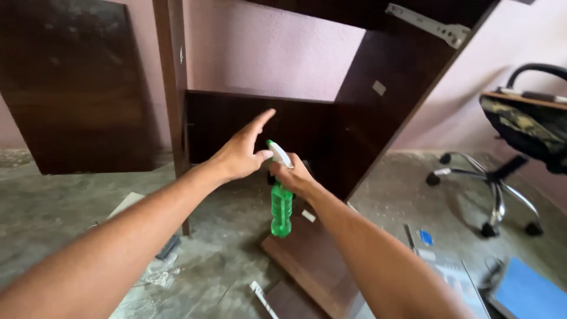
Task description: Assemble a wooden computer desk by connecting panels and cleaning surfaces.
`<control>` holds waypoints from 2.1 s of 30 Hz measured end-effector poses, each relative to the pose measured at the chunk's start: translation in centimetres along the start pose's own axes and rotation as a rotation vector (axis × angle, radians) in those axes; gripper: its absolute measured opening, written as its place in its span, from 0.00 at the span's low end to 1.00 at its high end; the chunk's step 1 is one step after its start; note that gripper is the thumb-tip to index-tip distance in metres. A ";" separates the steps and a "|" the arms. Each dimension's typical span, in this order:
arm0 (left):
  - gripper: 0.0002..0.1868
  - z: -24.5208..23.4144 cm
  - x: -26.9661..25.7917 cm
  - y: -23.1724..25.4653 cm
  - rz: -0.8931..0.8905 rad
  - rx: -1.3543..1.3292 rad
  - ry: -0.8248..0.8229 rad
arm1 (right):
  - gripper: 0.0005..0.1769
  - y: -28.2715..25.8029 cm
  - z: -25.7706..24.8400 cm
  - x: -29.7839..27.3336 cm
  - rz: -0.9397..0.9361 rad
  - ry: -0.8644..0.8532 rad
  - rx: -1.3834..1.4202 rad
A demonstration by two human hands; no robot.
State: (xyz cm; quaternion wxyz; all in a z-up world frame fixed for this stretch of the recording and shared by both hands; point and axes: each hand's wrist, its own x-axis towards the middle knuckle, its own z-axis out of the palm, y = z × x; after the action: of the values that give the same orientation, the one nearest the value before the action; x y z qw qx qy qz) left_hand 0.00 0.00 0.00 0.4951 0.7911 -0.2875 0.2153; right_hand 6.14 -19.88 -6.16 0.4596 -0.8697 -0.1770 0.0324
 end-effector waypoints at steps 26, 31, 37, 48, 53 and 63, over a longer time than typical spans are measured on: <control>0.29 -0.7 -10.1 -7.1 -0.903 0.571 -0.049 | 0.18 3.4 3.3 8.5 -0.147 -0.203 -0.015; 0.23 0.4 -9.5 -4.9 -0.971 0.619 -0.050 | 0.25 2.8 5.0 5.5 -0.003 -0.283 -0.296; 0.34 1.9 -8.9 -1.9 -1.089 0.623 -0.045 | 0.25 4.6 6.3 4.2 -0.057 -0.365 -0.299; 0.31 4.4 -4.3 2.0 -1.034 0.837 -0.279 | 0.15 7.8 1.1 4.3 -0.040 -0.215 -0.296; 0.31 6.9 -0.3 2.9 -0.961 0.866 -0.372 | 0.06 15.2 0.4 5.8 -0.921 0.249 -0.590; 0.27 10.9 4.1 3.2 -0.818 0.856 -0.397 | 0.13 9.0 -8.5 0.0 -0.449 0.124 -0.205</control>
State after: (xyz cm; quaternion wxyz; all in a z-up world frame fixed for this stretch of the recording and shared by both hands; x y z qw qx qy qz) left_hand 1.49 -11.97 0.08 0.1135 0.9904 0.0641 -0.0466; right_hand 10.53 -31.17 -8.60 0.3748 -0.8510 -0.3393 -0.1420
